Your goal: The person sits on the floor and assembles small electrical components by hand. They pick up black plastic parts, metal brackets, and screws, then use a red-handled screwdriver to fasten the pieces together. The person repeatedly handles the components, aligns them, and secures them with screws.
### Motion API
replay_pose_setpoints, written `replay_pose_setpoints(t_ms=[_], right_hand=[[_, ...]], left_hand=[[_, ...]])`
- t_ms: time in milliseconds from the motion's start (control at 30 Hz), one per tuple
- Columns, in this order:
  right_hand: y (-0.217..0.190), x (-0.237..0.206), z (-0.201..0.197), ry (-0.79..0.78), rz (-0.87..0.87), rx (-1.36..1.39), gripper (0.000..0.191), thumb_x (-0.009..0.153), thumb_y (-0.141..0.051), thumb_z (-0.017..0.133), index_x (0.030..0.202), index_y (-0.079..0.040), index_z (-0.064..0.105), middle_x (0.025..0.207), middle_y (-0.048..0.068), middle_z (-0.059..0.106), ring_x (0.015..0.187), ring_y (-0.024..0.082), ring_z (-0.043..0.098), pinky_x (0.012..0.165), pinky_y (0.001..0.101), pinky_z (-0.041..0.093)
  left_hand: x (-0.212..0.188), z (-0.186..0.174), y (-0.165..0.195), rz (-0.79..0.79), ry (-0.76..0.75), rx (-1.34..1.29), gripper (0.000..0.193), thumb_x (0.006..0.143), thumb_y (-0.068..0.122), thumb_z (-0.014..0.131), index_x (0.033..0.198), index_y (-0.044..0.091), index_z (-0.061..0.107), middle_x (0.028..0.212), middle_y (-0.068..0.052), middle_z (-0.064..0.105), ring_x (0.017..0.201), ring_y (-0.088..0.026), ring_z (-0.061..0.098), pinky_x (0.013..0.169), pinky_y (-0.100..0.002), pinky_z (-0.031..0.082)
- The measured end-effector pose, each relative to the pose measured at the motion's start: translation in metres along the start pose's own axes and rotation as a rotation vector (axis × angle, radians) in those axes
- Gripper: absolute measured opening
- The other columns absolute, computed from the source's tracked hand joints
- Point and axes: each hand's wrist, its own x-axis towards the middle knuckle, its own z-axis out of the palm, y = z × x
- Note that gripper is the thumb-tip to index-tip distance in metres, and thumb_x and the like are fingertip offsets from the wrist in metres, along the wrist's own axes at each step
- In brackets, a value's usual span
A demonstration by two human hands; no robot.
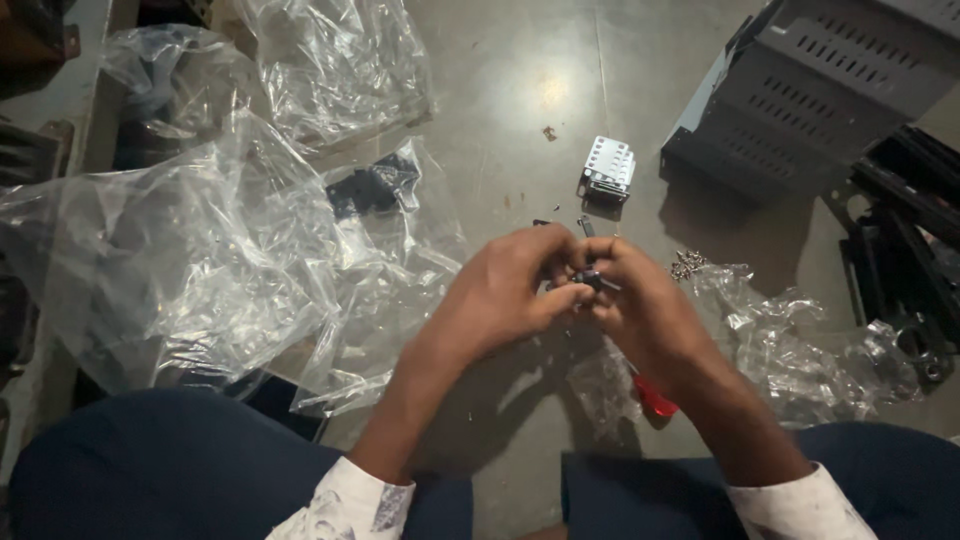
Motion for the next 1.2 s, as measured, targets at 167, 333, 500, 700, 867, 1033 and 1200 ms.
replay_pose_setpoints(t_ms=[167, 333, 500, 700, 867, 1033, 1200], right_hand=[[-0.005, 0.004, -0.007, 0.145, 0.090, 0.065, 0.027, 0.104, -0.033, 0.053, 0.104, -0.005, 0.056, 0.088, 0.003, 0.059, 0.076, 0.012, 0.057, 0.064, 0.0277, 0.046], [-0.018, 0.015, -0.022, 0.266, 0.071, -0.042, 0.023, 0.103, -0.032, 0.051, 0.099, -0.010, 0.057, 0.074, -0.005, 0.044, 0.057, 0.006, 0.035, 0.047, 0.0229, 0.030], [-0.018, 0.018, -0.033, 0.261, 0.015, -0.231, 0.029, 0.103, -0.036, 0.060, 0.102, -0.006, 0.062, 0.069, -0.007, 0.040, 0.054, 0.005, 0.031, 0.047, 0.0221, 0.028], [0.001, 0.038, -0.023, 0.347, -0.528, -1.255, 0.025, 0.095, -0.025, 0.069, 0.114, -0.010, 0.074, 0.097, 0.010, 0.073, 0.083, 0.022, 0.073, 0.073, 0.0380, 0.056], [0.007, 0.047, -0.015, 0.366, -0.430, -1.466, 0.024, 0.090, -0.029, 0.076, 0.108, -0.013, 0.074, 0.087, 0.014, 0.071, 0.078, 0.031, 0.070, 0.070, 0.0444, 0.053], [0.011, 0.053, -0.020, 0.336, -0.477, -1.491, 0.024, 0.092, -0.028, 0.074, 0.102, -0.007, 0.071, 0.091, 0.016, 0.071, 0.083, 0.036, 0.069, 0.071, 0.0482, 0.052], [0.014, 0.053, -0.028, 0.299, -0.376, -1.482, 0.025, 0.098, -0.027, 0.067, 0.104, -0.002, 0.063, 0.093, 0.020, 0.069, 0.085, 0.040, 0.068, 0.074, 0.0508, 0.051]], left_hand=[[0.002, 0.013, 0.001, 0.148, 0.186, -0.093, 0.053, 0.081, 0.025, 0.079, 0.126, 0.008, 0.056, 0.113, -0.014, 0.059, 0.102, -0.029, 0.066, 0.082, -0.041, 0.056], [0.010, 0.017, -0.020, -0.154, 0.430, 0.137, 0.043, 0.089, 0.030, 0.074, 0.121, 0.006, 0.058, 0.108, -0.014, 0.061, 0.096, -0.032, 0.067, 0.081, -0.045, 0.053], [0.015, 0.031, -0.032, -0.239, 0.340, 0.274, 0.034, 0.087, 0.031, 0.076, 0.107, 0.006, 0.064, 0.105, -0.016, 0.062, 0.094, -0.038, 0.067, 0.079, -0.047, 0.052], [0.018, 0.036, -0.035, -0.229, 0.478, 0.113, 0.021, 0.085, 0.023, 0.075, 0.095, 0.006, 0.068, 0.100, -0.015, 0.064, 0.094, -0.035, 0.067, 0.082, -0.044, 0.053], [0.023, 0.023, -0.037, -0.295, 0.616, -0.089, 0.020, 0.084, 0.022, 0.073, 0.088, 0.004, 0.067, 0.087, -0.012, 0.071, 0.079, -0.027, 0.070, 0.075, -0.039, 0.055], [0.025, 0.017, -0.036, -0.421, 0.606, -0.195, 0.022, 0.085, 0.024, 0.071, 0.085, 0.003, 0.065, 0.074, -0.010, 0.072, 0.066, -0.019, 0.069, 0.068, -0.034, 0.056], [0.028, 0.018, -0.035, -0.457, 0.625, -0.258, 0.018, 0.085, 0.020, 0.071, 0.087, 0.003, 0.064, 0.074, -0.008, 0.072, 0.065, -0.015, 0.068, 0.063, -0.031, 0.056]])
